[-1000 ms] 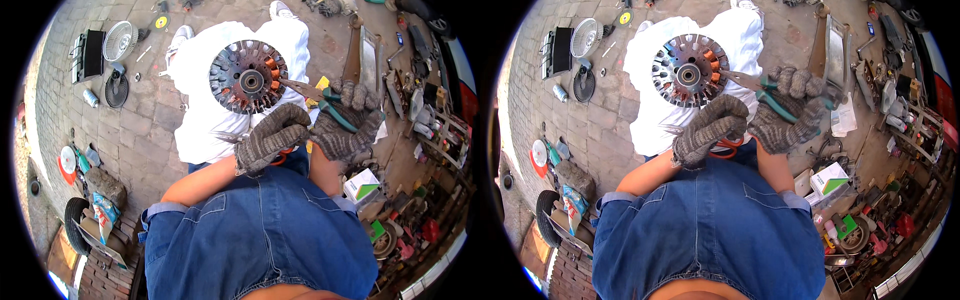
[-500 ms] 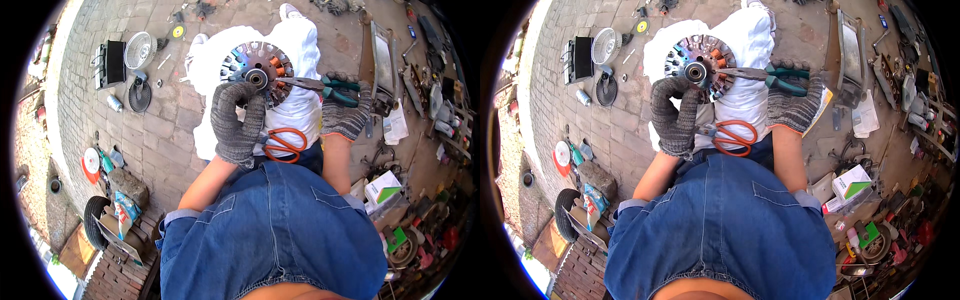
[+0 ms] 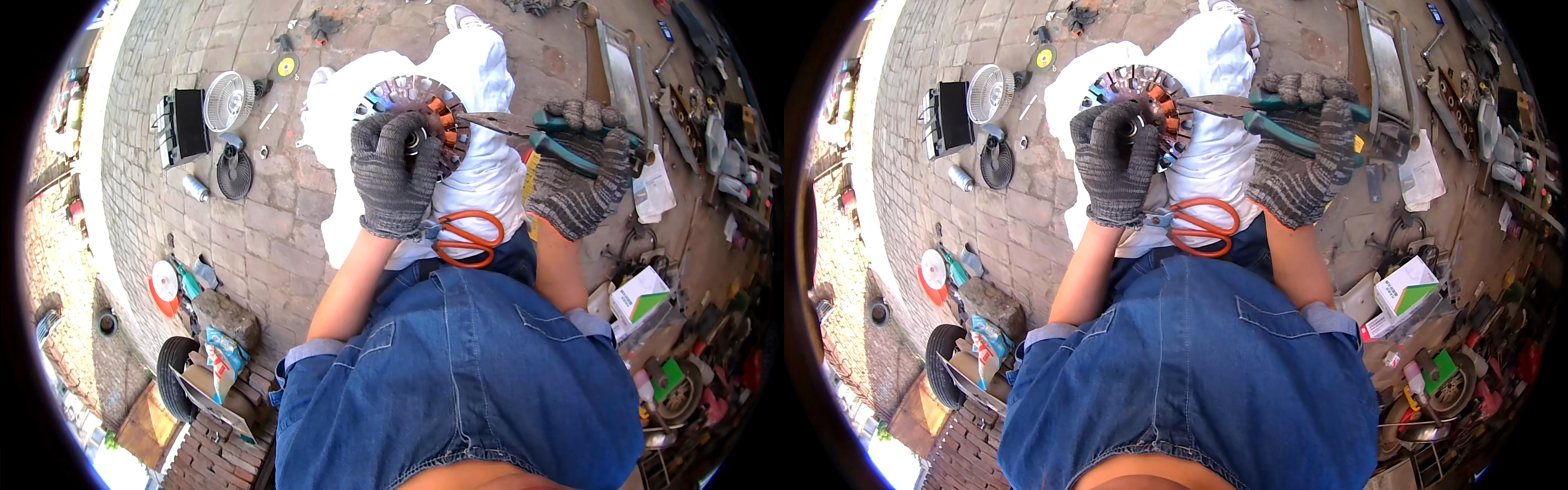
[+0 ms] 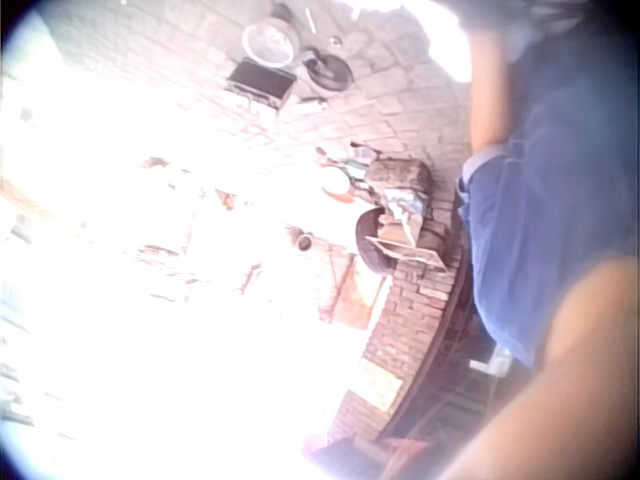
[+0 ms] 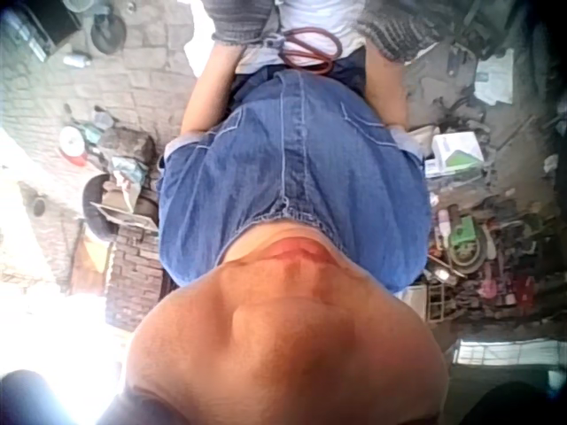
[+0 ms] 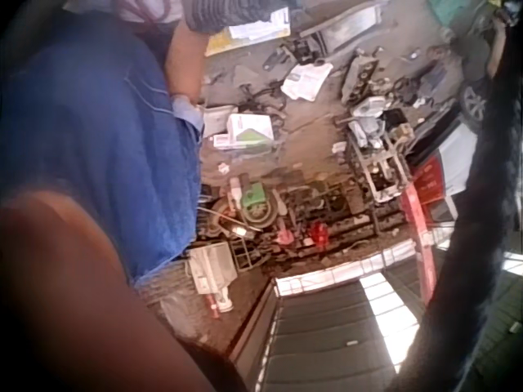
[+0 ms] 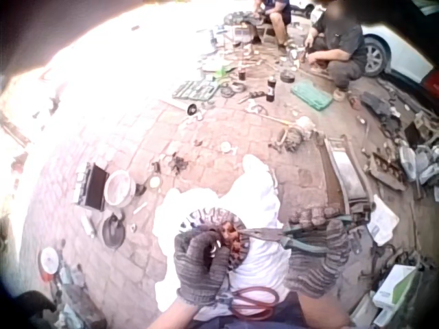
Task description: The person sits on the ground and uses pliers to remove copper wire segments from a motor stator resting on their lap. They repeatedly grip and pull the wires, placing the removed pieces into a red bucket nearby.
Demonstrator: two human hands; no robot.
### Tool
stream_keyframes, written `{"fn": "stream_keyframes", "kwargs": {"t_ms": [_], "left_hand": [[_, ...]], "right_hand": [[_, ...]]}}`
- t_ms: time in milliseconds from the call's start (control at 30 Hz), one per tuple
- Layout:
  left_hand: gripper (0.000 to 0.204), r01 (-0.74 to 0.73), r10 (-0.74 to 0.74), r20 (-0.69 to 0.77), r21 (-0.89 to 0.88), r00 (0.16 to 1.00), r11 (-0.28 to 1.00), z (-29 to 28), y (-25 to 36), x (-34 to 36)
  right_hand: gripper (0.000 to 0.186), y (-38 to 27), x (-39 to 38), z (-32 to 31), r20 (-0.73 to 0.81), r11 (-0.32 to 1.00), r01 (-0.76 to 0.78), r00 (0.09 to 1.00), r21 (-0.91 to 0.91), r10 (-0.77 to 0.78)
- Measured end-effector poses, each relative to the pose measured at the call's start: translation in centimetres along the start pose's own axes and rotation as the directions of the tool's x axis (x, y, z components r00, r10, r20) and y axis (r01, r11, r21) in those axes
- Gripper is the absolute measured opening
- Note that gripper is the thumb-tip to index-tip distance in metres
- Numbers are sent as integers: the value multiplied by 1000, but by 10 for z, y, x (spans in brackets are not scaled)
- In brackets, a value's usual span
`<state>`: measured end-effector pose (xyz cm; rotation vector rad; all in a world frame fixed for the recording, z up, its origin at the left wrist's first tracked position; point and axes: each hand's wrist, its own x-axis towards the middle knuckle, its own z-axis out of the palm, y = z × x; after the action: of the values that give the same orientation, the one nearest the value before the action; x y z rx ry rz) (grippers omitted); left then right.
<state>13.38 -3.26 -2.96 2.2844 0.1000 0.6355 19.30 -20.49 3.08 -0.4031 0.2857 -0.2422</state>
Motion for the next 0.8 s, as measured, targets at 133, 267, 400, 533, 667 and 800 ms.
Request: {"fn": "stream_keyframes", "kwargs": {"t_ms": [133,267,400,533,667,800], "left_hand": [[33,-65,70,-70,74,995,995,5,-2,-2],[35,-68,79,-121,93,990,993,8,-3,-1],[34,-113,116,-66,48,991,992,11,-13,-2],[32,-111,114,-84,33,990,993,14,-13,-1],[32,-106,113,-109,66,988,992,18,-14,-3],[31,-113,119,-90,69,989,991,14,-12,-5]], "right_hand": [[20,4,2,-3,98,1000,25,995,-5,-24],[21,15,21,-39,335,995,57,942,-80,-27],[31,-2,19,-4,188,992,89,980,-85,-72],[32,2,16,-5,171,993,75,984,-93,-58],[28,12,7,-17,287,993,55,958,-108,-22],[25,-6,22,5,311,996,76,949,-45,-58]]}}
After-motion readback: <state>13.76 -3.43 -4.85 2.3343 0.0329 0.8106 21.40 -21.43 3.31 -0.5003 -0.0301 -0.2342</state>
